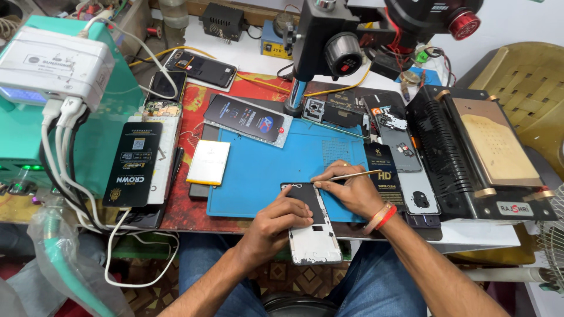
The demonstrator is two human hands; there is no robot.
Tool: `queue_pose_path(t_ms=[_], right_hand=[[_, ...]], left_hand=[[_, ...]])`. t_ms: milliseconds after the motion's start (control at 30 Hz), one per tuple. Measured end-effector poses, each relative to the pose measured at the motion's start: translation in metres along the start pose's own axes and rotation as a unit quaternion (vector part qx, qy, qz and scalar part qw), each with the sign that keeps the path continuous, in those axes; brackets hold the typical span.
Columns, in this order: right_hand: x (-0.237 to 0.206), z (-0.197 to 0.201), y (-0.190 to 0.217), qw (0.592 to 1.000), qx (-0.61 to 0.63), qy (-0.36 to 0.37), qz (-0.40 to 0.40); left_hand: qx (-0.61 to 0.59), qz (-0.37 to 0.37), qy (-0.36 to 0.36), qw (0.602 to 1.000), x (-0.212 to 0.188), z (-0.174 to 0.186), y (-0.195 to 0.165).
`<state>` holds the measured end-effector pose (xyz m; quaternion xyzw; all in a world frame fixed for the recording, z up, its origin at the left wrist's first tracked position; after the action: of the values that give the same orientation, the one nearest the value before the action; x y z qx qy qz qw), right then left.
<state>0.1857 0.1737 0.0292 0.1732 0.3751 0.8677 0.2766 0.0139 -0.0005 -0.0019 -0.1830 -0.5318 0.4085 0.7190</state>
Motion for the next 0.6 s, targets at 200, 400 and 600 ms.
queue_pose_path(t_ms=[200, 400, 600], right_hand=[[0.002, -0.002, -0.002, 1.000, 0.011, -0.005, -0.027], [0.008, -0.008, -0.007, 1.000, 0.031, 0.002, 0.002], [0.009, -0.009, -0.013, 0.995, 0.096, 0.008, -0.023]], left_hand=[[0.012, 0.005, 0.006, 1.000, -0.001, -0.001, 0.000], [0.015, 0.001, 0.004, 1.000, -0.002, 0.000, 0.003], [0.042, -0.010, 0.044, 0.998, -0.007, 0.001, 0.004]])
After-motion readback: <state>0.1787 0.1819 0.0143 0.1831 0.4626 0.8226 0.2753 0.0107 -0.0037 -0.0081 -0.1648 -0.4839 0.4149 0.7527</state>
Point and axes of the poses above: each hand's wrist, its own x-axis towards the middle knuckle, its own z-axis out of the back of the hand, y = z × x, the point moved 1 cm from there along x, towards the middle knuckle, and after that the axes turned 3 degrees about y, right-handed, at the moved point
